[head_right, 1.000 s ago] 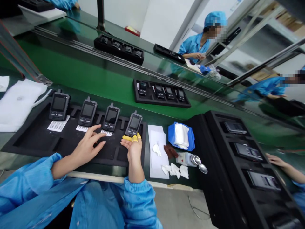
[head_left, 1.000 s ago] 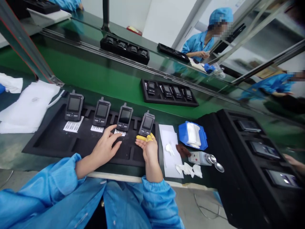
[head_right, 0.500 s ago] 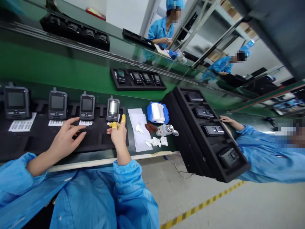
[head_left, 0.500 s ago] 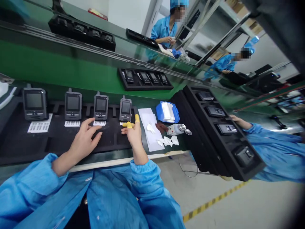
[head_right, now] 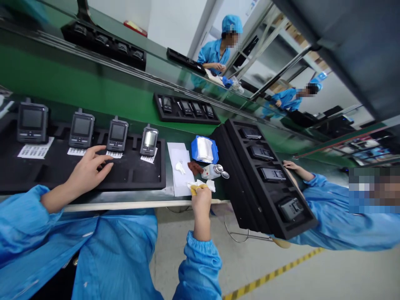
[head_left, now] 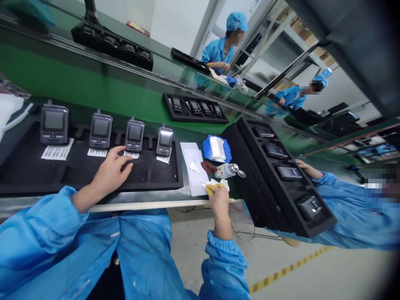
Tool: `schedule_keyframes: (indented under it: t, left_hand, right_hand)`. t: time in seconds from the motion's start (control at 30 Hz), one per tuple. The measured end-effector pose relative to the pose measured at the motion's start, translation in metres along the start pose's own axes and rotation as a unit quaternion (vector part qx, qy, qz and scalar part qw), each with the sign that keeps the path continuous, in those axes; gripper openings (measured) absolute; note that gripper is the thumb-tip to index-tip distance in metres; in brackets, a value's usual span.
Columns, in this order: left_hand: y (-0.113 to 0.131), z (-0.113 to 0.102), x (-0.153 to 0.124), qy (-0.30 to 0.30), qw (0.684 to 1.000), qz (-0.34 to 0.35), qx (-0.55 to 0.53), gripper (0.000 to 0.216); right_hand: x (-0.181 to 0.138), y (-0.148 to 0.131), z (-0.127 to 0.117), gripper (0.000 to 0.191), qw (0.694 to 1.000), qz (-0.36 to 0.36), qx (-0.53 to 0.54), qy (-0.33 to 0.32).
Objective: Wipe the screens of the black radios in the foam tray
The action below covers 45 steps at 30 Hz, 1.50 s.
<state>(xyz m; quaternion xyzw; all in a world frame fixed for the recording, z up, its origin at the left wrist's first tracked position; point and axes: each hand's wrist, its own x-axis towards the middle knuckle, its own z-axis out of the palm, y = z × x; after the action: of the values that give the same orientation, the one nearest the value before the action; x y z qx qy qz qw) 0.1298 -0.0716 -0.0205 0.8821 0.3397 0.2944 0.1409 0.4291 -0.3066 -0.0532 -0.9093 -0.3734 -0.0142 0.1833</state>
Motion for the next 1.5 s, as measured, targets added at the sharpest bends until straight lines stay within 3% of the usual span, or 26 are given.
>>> schedule_keyframes:
  t: [0.2,0.4,0.57,0.7,0.93,1.07,1.2,1.37,1.5]
  left_hand:
    - [-0.002,0.002,0.000,0.007,1.000,-0.006,0.014,0.031]
    - [-0.003,0.003,0.000,0.010,0.999,-0.006,0.033,0.035]
    - [0.000,0.001,0.000,0.009,0.998,-0.014,0.059,0.035]
    - [0.002,0.000,0.002,-0.016,0.996,-0.023,0.081,0.035]
    - [0.017,-0.013,0.008,-0.038,0.994,-0.026,0.095,0.032]
    - [0.014,-0.017,0.008,0.001,0.996,-0.011,0.088,0.030]
    - [0.008,-0.016,0.004,0.011,0.997,0.017,0.069,0.027]
    - [0.012,-0.011,-0.001,-0.021,0.997,0.064,0.023,0.027]
    - [0.012,-0.007,0.002,-0.040,0.996,0.082,0.004,0.025]
  right_hand:
    - [0.004,0.010,-0.001,0.026,0.994,0.027,0.106,-0.003]
    - [0.007,0.012,-0.011,0.028,0.980,0.033,0.186,-0.066]
    - [0.016,0.003,-0.016,0.020,0.988,0.038,0.138,-0.064]
    - [0.010,0.002,-0.024,0.031,0.995,0.067,0.065,-0.030]
    - [-0.010,-0.023,-0.016,0.021,0.995,0.034,0.003,-0.090]
    - [-0.002,-0.033,-0.015,0.025,0.999,-0.004,-0.008,-0.051]
    - [0.010,-0.023,-0.035,0.024,0.999,-0.025,-0.021,0.009]
    - [0.038,0.004,-0.076,0.036,0.990,0.045,-0.085,0.103]
    - [0.070,0.017,-0.085,0.040,0.978,0.075,-0.151,0.120]
